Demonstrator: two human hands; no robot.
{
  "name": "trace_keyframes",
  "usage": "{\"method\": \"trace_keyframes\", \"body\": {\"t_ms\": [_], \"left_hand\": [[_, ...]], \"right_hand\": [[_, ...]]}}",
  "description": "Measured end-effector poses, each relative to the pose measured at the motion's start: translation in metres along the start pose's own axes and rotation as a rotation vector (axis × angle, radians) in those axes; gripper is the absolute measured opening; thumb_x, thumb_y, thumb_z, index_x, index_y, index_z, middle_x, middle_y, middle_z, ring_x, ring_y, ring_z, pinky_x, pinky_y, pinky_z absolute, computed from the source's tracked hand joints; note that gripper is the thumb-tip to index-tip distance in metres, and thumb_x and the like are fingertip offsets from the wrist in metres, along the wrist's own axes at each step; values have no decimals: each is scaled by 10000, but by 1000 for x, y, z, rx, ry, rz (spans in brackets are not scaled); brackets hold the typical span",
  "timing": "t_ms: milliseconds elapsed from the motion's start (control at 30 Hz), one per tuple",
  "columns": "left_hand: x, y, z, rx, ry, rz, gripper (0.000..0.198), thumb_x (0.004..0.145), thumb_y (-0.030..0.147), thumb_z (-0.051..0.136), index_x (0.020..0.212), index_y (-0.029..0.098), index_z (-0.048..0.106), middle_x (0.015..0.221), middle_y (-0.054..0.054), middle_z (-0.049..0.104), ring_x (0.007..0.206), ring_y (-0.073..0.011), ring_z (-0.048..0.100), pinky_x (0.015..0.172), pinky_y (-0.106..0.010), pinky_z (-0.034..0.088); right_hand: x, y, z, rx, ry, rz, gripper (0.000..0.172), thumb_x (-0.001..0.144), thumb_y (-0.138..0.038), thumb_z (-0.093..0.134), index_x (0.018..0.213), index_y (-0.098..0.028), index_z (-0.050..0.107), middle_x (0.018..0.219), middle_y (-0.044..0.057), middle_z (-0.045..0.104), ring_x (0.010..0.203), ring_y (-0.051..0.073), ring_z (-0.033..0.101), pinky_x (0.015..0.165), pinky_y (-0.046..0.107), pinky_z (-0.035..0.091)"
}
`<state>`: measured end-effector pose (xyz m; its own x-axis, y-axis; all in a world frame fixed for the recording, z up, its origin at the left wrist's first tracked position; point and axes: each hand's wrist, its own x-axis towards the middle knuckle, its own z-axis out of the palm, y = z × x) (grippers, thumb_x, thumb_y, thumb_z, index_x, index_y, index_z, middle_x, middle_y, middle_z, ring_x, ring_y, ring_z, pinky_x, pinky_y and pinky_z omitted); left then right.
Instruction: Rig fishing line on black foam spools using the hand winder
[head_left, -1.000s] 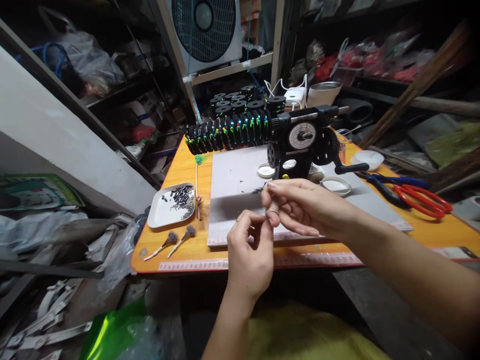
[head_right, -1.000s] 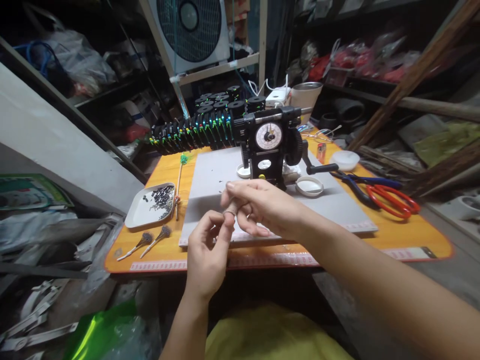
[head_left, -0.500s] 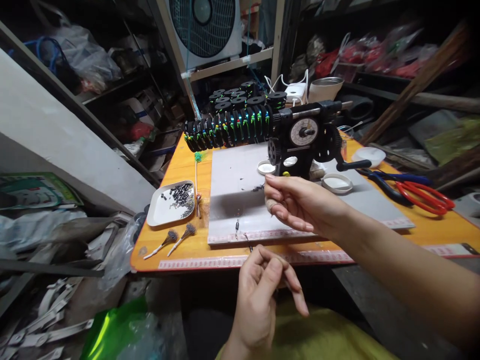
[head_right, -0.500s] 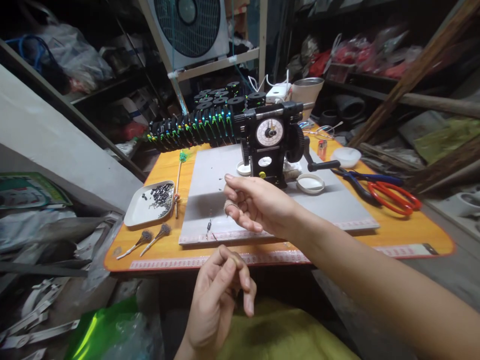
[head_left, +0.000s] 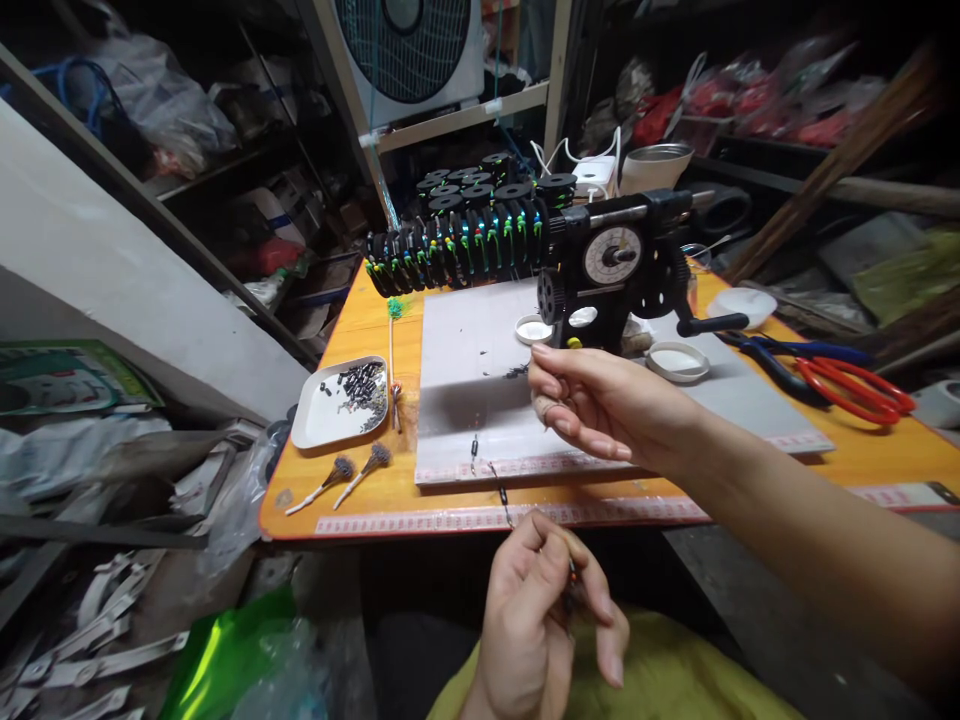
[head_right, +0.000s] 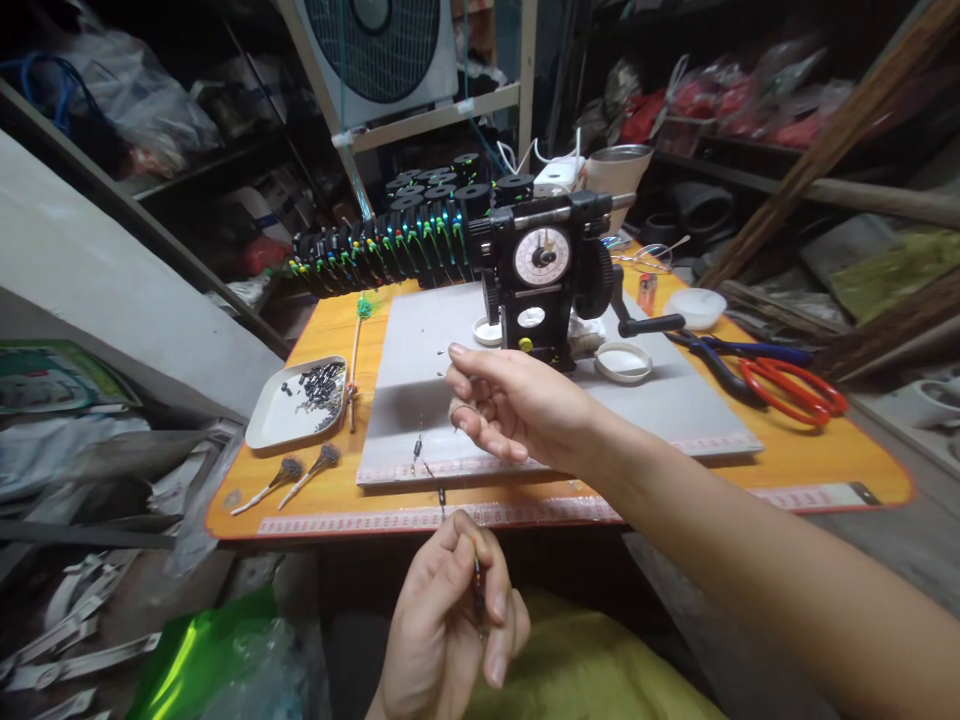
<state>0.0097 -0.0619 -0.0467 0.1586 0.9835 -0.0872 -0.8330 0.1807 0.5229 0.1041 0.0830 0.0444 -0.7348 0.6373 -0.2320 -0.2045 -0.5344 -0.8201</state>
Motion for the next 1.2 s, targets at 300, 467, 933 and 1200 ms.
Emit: {"method": "trace_keyframes", "body": {"t_ms": [300, 467, 933, 1200], "left_hand": [[1, 0, -7, 38, 41, -4, 206, 957, 303, 471, 915, 145, 596, 611, -26, 668, 314, -82, 538, 335, -139, 367], [-5, 3, -13, 336, 204, 128, 346, 961, 350, 474, 1266, 199, 536, 887, -89, 743, 412, -112, 625, 429, -202, 465], [-33, 17, -17, 1079, 643, 559, 420, 901, 244, 584, 1299, 365, 523, 1301, -58, 633, 370, -30, 474, 439, -222, 439], [26, 51, 26, 1354, 159, 701, 389, 959, 184, 453, 1343, 236, 479, 1336, -114, 526, 1180, -247, 499, 976, -386, 412]], "right_hand": [[-4, 0, -9, -311, -6, -139, 306, 941, -410, 501, 1019, -134, 610, 534, -21, 590, 291, 54, 433, 266, 139, 286], [-7, -10, -16, -856, 380, -579, 316, 959, -388, 491, 1184, -186, 581, 601, -24, 606, 384, 69, 483, 377, 189, 377], [16, -28, -8, -1033, 310, -547, 288, 930, -354, 514, 717, -170, 576, 546, -4, 586, 352, 59, 436, 365, 196, 314], [-18, -33, 5, -458, 26, -309, 286, 916, -380, 540, 751, -152, 587, 527, 2, 604, 280, 17, 346, 281, 140, 193]]}}
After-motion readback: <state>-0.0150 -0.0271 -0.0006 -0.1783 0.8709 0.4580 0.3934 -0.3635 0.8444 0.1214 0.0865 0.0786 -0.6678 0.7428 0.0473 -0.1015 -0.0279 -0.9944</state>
